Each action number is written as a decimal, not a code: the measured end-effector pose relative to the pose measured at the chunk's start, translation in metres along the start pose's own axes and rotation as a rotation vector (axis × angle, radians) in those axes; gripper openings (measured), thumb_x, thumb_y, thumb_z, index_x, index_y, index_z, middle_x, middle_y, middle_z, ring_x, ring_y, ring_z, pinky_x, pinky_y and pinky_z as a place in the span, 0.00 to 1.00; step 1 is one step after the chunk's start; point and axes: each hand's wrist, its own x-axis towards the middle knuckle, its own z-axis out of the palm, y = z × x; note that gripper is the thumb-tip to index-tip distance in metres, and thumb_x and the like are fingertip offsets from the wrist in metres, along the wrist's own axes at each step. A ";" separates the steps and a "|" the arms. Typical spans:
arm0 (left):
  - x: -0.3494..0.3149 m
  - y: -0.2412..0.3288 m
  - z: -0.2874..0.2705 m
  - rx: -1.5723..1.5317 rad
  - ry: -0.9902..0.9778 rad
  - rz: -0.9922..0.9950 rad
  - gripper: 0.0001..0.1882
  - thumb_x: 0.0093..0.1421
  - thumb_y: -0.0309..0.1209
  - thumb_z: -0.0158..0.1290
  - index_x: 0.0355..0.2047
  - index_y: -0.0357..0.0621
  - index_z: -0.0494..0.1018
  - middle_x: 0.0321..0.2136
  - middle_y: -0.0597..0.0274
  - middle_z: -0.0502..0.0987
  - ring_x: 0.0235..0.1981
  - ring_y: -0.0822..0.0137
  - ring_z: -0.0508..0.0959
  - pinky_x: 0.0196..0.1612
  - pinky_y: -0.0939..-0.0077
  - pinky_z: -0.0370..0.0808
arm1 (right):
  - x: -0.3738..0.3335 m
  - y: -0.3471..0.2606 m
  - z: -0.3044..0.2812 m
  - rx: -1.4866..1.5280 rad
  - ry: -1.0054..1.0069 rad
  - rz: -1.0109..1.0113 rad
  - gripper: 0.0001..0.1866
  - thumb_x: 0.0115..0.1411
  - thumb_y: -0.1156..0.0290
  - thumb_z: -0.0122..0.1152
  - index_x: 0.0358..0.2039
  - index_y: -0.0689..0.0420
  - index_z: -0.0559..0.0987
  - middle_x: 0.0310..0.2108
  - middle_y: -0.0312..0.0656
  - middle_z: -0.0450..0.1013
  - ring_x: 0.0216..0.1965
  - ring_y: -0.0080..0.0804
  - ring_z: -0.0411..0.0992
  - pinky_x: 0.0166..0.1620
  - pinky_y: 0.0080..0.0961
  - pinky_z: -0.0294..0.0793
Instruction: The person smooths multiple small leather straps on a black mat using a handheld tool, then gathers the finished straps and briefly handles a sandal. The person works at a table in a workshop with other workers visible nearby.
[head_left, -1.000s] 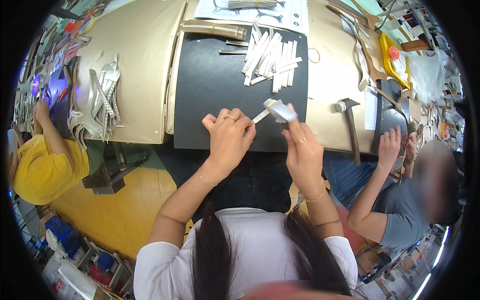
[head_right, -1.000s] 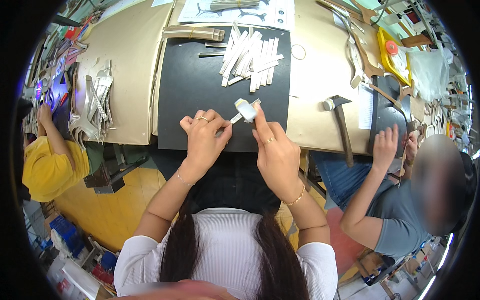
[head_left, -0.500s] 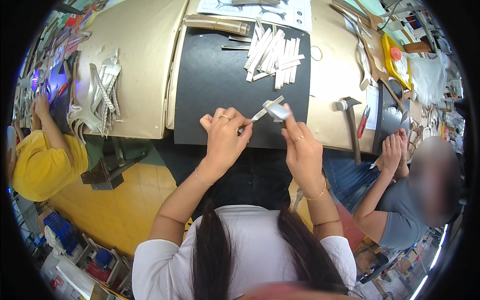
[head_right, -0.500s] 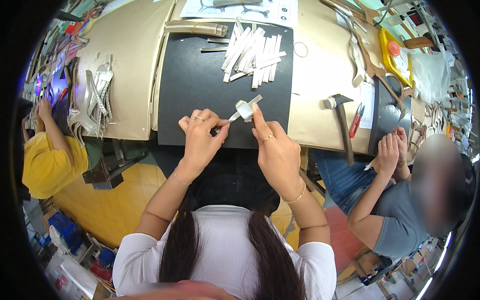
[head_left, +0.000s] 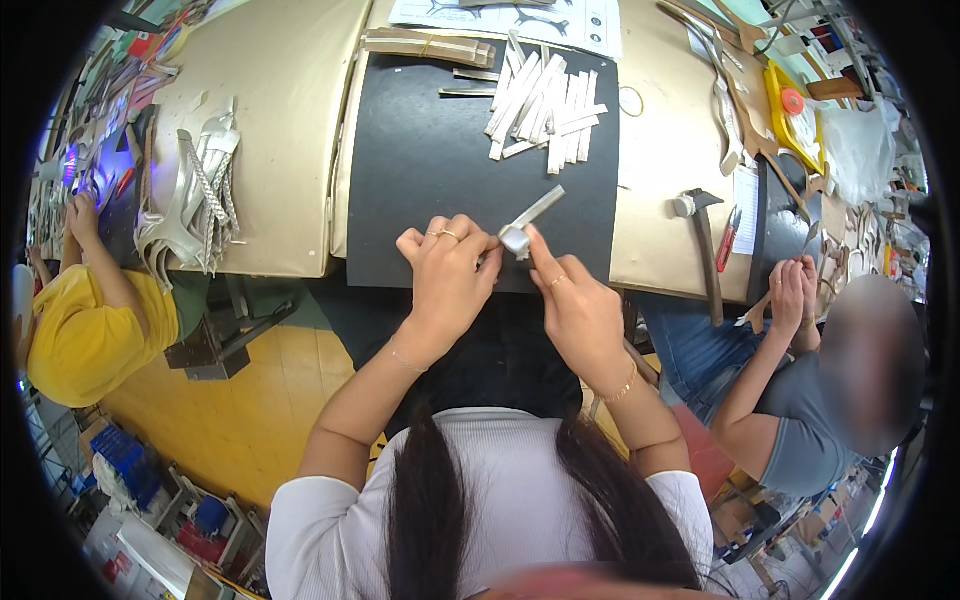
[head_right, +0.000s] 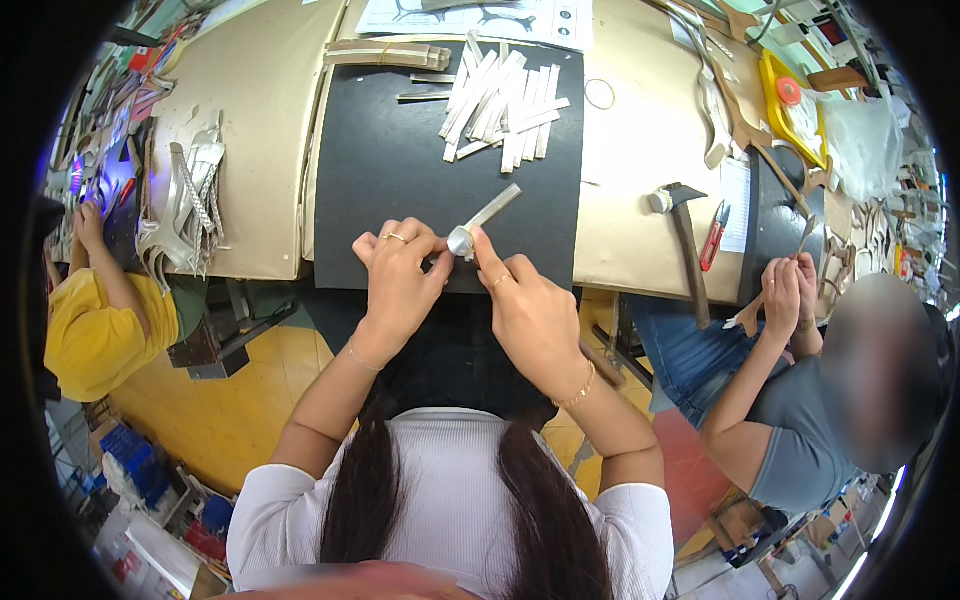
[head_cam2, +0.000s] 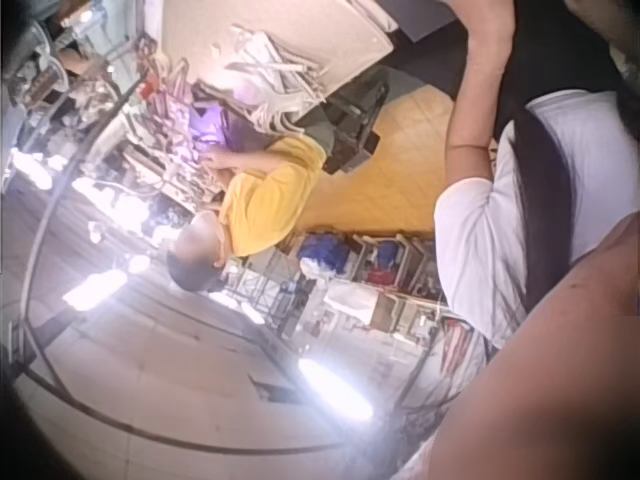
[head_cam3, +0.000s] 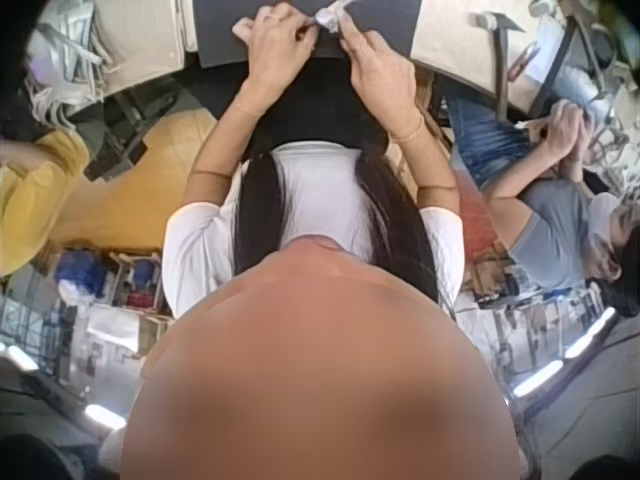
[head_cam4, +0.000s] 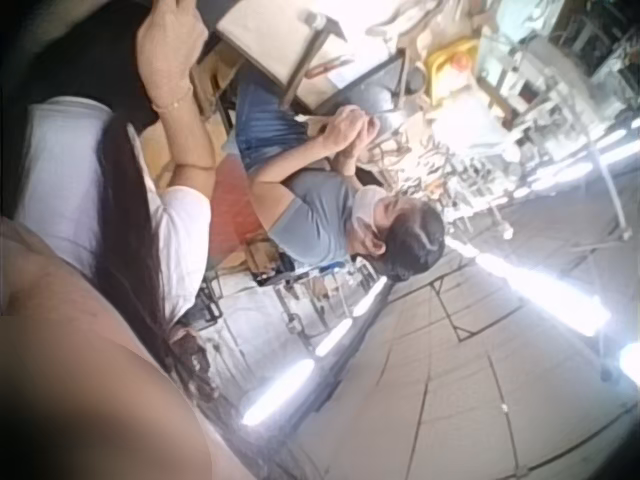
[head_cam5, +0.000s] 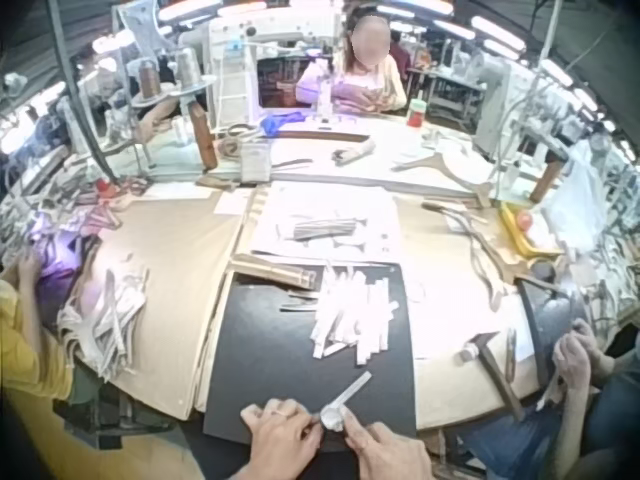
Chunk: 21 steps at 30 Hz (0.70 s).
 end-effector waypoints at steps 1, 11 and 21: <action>-0.002 -0.001 -0.002 -0.005 -0.006 -0.005 0.03 0.53 0.29 0.66 0.26 0.47 0.82 0.27 0.71 0.75 0.35 0.67 0.73 0.46 0.64 0.55 | 0.002 0.001 0.004 -0.075 -0.098 0.040 0.30 0.63 0.72 0.63 0.66 0.45 0.72 0.28 0.39 0.73 0.23 0.39 0.75 0.26 0.35 0.75; -0.008 -0.004 -0.005 -0.043 0.003 -0.048 0.03 0.52 0.29 0.66 0.25 0.47 0.81 0.27 0.72 0.75 0.35 0.67 0.73 0.45 0.63 0.55 | 0.004 -0.004 -0.012 0.137 0.119 0.003 0.32 0.60 0.76 0.66 0.65 0.49 0.73 0.30 0.41 0.75 0.24 0.39 0.76 0.28 0.35 0.76; 0.000 -0.003 0.000 -0.057 0.023 -0.045 0.03 0.53 0.28 0.65 0.26 0.46 0.81 0.27 0.70 0.75 0.35 0.66 0.73 0.47 0.64 0.55 | 0.006 0.001 -0.004 0.165 0.201 -0.019 0.31 0.62 0.75 0.63 0.66 0.47 0.72 0.28 0.41 0.73 0.23 0.42 0.76 0.27 0.35 0.75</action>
